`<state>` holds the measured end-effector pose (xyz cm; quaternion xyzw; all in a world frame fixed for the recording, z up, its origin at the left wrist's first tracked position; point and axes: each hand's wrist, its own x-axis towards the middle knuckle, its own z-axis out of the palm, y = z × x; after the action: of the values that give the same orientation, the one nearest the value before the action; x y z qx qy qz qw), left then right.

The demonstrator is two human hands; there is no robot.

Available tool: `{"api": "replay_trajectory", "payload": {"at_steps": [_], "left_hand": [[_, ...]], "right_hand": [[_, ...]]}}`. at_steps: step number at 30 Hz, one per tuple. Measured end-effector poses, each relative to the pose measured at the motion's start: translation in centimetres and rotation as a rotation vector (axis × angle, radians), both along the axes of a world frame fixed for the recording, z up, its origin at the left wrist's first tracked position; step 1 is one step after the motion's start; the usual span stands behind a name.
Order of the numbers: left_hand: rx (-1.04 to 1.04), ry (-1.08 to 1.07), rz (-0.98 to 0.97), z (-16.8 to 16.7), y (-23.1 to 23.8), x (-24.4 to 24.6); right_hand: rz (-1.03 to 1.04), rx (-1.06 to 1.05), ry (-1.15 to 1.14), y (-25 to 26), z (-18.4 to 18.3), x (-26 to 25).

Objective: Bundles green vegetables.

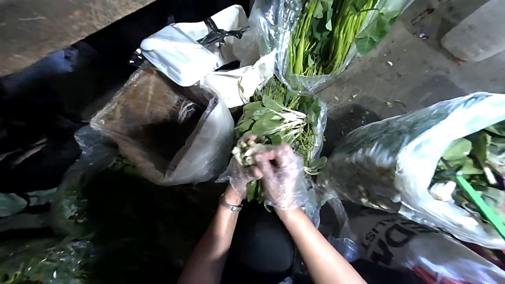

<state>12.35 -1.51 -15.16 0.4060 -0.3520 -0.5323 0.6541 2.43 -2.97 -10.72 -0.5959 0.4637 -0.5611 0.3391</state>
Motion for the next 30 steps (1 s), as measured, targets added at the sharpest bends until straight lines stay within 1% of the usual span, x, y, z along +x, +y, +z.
{"api": "replay_trajectory", "payload": {"at_steps": [2, 3, 4, 5, 6, 7, 8, 9, 10, 11, 12, 13, 15, 16, 17, 18, 20, 22, 26, 28, 30], "left_hand": [[0.055, 0.083, 0.052, 0.2, 0.9, 0.4], [0.129, 0.132, 0.115, 1.0, 1.6, 0.6], [0.199, 0.153, 0.156, 1.9, 2.0, 0.9], [0.206, 0.173, 0.142, 2.0, 1.9, 1.7], [0.169, 0.168, 0.107, 1.5, 1.6, 2.5], [0.102, 0.159, 0.049, 0.4, 1.1, 3.5], [0.033, 0.172, 0.017, -0.4, 0.7, 4.1], [-0.012, 0.135, 0.013, -0.7, 0.3, 4.4], [-0.065, 0.136, 0.003, -0.7, -0.1, 4.6], [-0.096, 0.123, 0.012, -0.7, -0.4, 4.7], [-0.11, 0.124, 0.019, -0.9, -0.5, 5.0], [-0.117, 0.127, 0.013, -1.2, -0.6, 5.3], [-0.137, 0.111, -0.028, -2.0, -0.8, 5.4], [-0.135, 0.108, -0.048, -2.0, -0.8, 5.2], [-0.121, 0.103, -0.074, -1.8, -0.8, 5.1], [-0.1, 0.103, -0.092, -1.7, -0.8, 5.0], [-0.073, 0.074, -0.105, -1.7, -0.6, 5.1], [-0.057, 0.047, -0.081, -1.6, -0.7, 4.9], [-0.067, 0.021, -0.052, -0.2, -0.8, 3.9], [-0.11, -0.049, -0.029, 0.3, -0.7, 3.6], [-0.136, -0.08, -0.014, 0.5, -0.6, 3.2]], "right_hand": [[0.112, -0.039, 0.232, 0.3, 1.9, -0.1], [0.202, -0.03, 0.33, 0.5, 3.2, -0.2], [0.287, -0.018, 0.378, 0.6, 4.3, -0.2], [0.389, 0.026, 0.396, 0.5, 5.3, -0.3], [0.507, 0.12, 0.388, 0.0, 6.0, -0.8], [0.603, 0.215, 0.368, -0.8, 6.2, -1.5], [0.62, 0.237, 0.328, -1.8, 5.3, -2.3], [0.556, 0.247, 0.305, -3.1, 4.3, -3.2], [0.431, 0.234, 0.348, -4.5, 3.4, -4.4], [0.265, 0.226, 0.481, -6.0, 2.7, -5.7], [0.133, 0.283, 0.654, -7.6, 2.3, -6.8], [0.069, 0.371, 0.817, -9.2, 1.5, -7.7], [0.079, 0.473, 1.032, -11.9, -1.0, -8.9], [0.104, 0.482, 1.091, -13.1, -2.4, -9.5], [0.123, 0.456, 1.092, -13.8, -3.2, -10.0], [0.149, 0.399, 1.044, -14.2, -3.2, -10.5], [0.183, 0.227, 0.805, -13.8, -1.7, -11.1], [0.188, 0.094, 0.465, -13.0, 0.6, -11.0], [0.259, 0.006, -0.169, -10.9, 5.6, -11.0], [0.268, -0.045, -0.371, -8.9, 8.0, -11.6], [0.207, -0.126, -0.505, -7.0, 9.9, -12.1]]}}
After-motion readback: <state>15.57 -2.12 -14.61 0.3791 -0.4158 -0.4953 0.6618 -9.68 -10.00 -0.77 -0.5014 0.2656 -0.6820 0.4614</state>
